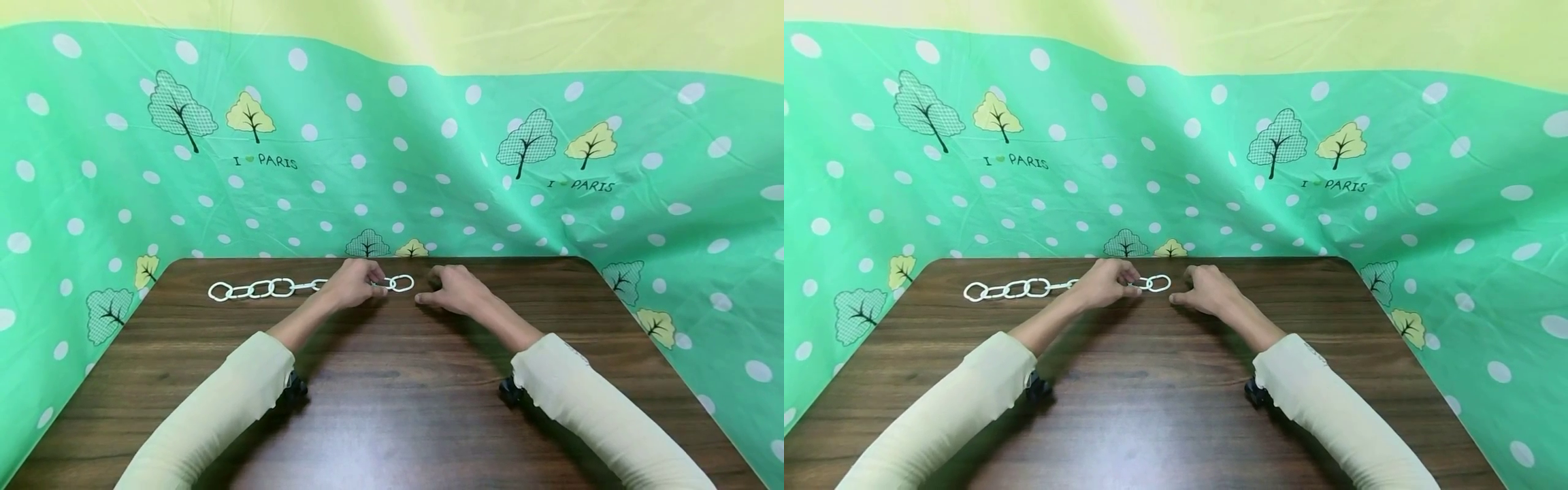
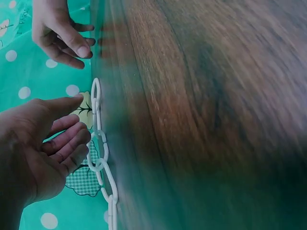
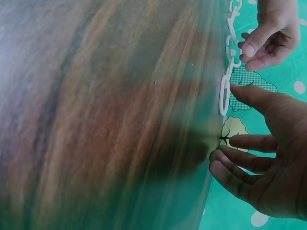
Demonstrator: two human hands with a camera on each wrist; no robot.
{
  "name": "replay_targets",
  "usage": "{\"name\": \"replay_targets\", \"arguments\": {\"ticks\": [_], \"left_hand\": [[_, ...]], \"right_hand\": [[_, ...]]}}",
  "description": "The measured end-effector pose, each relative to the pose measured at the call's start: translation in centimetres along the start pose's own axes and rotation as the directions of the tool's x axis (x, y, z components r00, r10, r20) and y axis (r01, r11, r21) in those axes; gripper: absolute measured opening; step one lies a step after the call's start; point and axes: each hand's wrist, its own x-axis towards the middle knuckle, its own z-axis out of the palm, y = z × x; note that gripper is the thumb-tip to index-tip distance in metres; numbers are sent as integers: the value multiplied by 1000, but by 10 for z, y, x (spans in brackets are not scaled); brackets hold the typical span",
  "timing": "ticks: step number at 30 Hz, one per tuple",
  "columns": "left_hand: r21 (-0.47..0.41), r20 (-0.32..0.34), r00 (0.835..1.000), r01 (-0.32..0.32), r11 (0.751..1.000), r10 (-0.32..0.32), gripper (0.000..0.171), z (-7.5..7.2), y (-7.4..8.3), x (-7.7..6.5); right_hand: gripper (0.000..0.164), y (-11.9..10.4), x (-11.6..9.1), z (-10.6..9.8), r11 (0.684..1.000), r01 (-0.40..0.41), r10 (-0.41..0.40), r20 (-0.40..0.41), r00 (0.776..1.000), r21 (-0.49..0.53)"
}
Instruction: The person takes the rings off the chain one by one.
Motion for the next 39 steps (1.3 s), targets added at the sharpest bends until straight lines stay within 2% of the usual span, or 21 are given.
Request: {"name": "replay_targets", "arguments": {"ticks": [1,2,6,7,11,17,22,26,28,30,31,34,37,39], "left_hand": [[-1,-4,1000,-4,1000,4,27,1,-1,1],[1,1,1000,20,1000,-20,24,-3,11,-3],[-14,-34,998,53,999,-53,21,0,17,-5],[-21,-34,996,84,996,-85,19,-4,31,-10],[-55,-66,993,99,994,-103,16,0,33,-10],[-66,-78,987,136,988,-141,13,4,33,-6],[-86,-97,982,154,984,-162,11,4,36,-1],[-98,-102,981,155,983,-165,16,5,38,5],[-102,-93,982,153,983,-162,17,6,37,8],[-91,-88,983,154,984,-162,17,8,34,12],[-79,-96,985,137,987,-144,16,13,21,20],[-35,-103,985,137,990,-140,11,22,-1,36],[9,-112,985,136,991,-134,11,33,-23,53],[15,-81,983,167,986,-166,12,27,-10,50]], "right_hand": [[68,0,1,0,1000,3,-3,-1,1000,5],[67,-1,2,1,1000,3,-3,0,1000,11],[61,-3,3,2,999,7,-7,4,1000,34],[60,-4,4,3,999,7,-7,4,1000,36],[55,-6,7,5,999,2,-2,-2,1000,34],[42,0,19,11,998,22,-23,8,1000,67],[40,25,45,26,991,22,-23,2,1000,133],[40,37,62,37,983,-51,48,22,999,174],[39,45,72,44,981,-71,69,14,997,179],[36,44,74,45,976,-109,109,15,994,186],[36,45,76,46,976,-109,109,10,994,190],[36,39,75,44,970,-119,122,-5,992,211],[37,20,63,31,963,-129,131,8,991,236],[38,8,56,24,960,-142,144,10,990,240]]}}
